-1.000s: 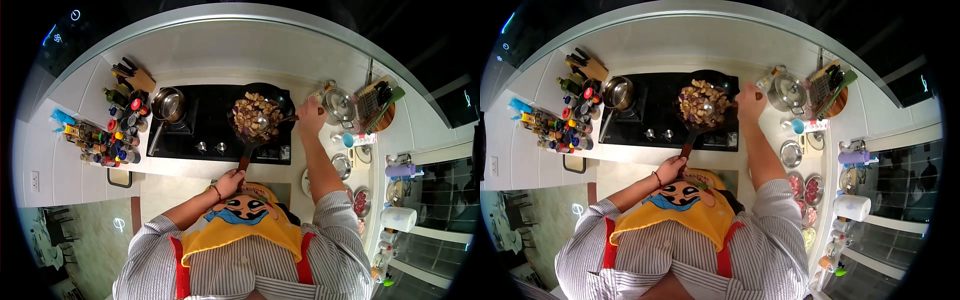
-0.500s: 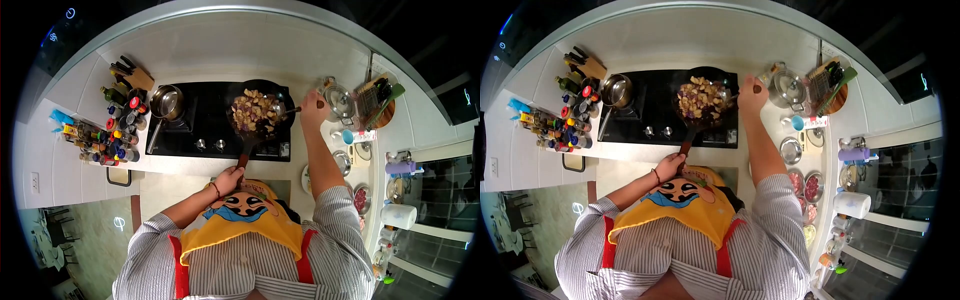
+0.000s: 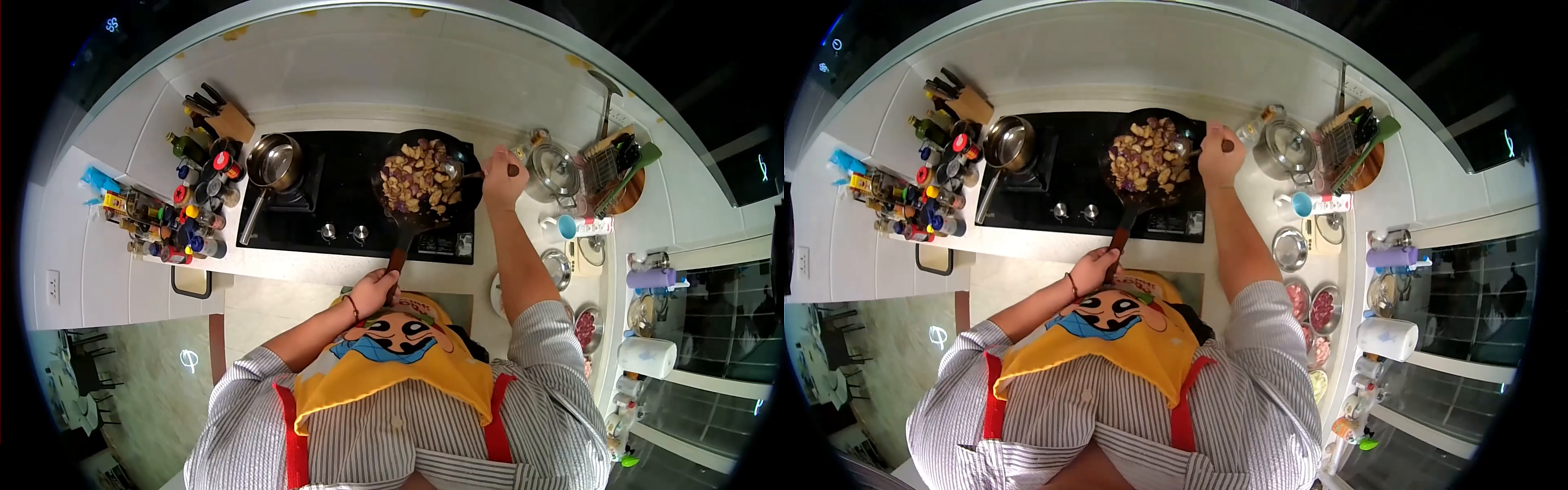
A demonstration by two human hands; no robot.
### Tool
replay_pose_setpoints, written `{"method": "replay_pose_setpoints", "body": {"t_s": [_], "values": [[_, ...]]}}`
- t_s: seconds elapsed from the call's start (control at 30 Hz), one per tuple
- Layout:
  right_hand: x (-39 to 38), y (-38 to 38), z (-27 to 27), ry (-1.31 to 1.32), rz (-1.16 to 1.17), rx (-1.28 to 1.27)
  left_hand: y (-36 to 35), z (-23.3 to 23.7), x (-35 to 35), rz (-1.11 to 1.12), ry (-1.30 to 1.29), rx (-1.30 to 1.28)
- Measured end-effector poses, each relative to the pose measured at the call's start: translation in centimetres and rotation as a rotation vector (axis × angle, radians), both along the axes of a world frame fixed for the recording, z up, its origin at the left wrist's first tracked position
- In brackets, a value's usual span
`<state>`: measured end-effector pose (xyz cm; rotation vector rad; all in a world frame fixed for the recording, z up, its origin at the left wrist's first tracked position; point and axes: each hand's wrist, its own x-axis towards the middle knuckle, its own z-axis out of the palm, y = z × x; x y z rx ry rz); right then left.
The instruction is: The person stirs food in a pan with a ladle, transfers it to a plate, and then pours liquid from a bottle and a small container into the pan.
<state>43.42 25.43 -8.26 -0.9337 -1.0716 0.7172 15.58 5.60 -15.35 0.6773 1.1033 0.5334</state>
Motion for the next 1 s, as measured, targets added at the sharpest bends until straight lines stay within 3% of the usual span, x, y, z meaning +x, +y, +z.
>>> {"method": "replay_pose_setpoints", "body": {"t_s": [0.07, 0.17, 0.27, 0.3, 0.4, 0.53, 0.7, 0.87, 1.0], "values": [[0.0, 0.0, 1.0, 0.195, -0.161, -0.046, 0.1, 0.4, 0.0, -0.005, 0.051, 0.011], [0.8, -0.2, 1.8, 0.312, 0.014, 0.132, 0.0, -0.6, -0.1, -0.002, 0.035, 0.005], [-1.6, 0.8, 1.8, 0.242, -0.125, 0.062, 0.2, -0.6, -0.1, -0.012, 0.037, -0.012], [-1.8, 1.4, 0.5, 0.105, -0.176, 0.087, 0.2, -0.6, 0.0, -0.019, 0.040, -0.011], [-1.7, 1.2, -2.1, 0.136, -0.016, 0.007, 0.4, -0.4, 0.0, -0.026, 0.047, 0.023], [-2.3, 0.9, -1.6, 0.015, -0.098, 0.038, -0.1, -0.6, -0.2, -0.045, 0.047, 0.031], [-2.9, 0.6, 1.8, 0.173, -0.083, 0.064, 0.4, -0.1, -0.5, -0.088, 0.088, 0.049], [-2.8, 1.9, -0.7, 0.215, -0.015, 0.061, 0.6, 0.0, -0.4, -0.027, 0.035, -0.003], [-2.7, 2.0, 0.9, 0.294, -0.099, 0.037, 0.7, 0.0, -0.5, -0.016, 0.038, -0.049]]}}
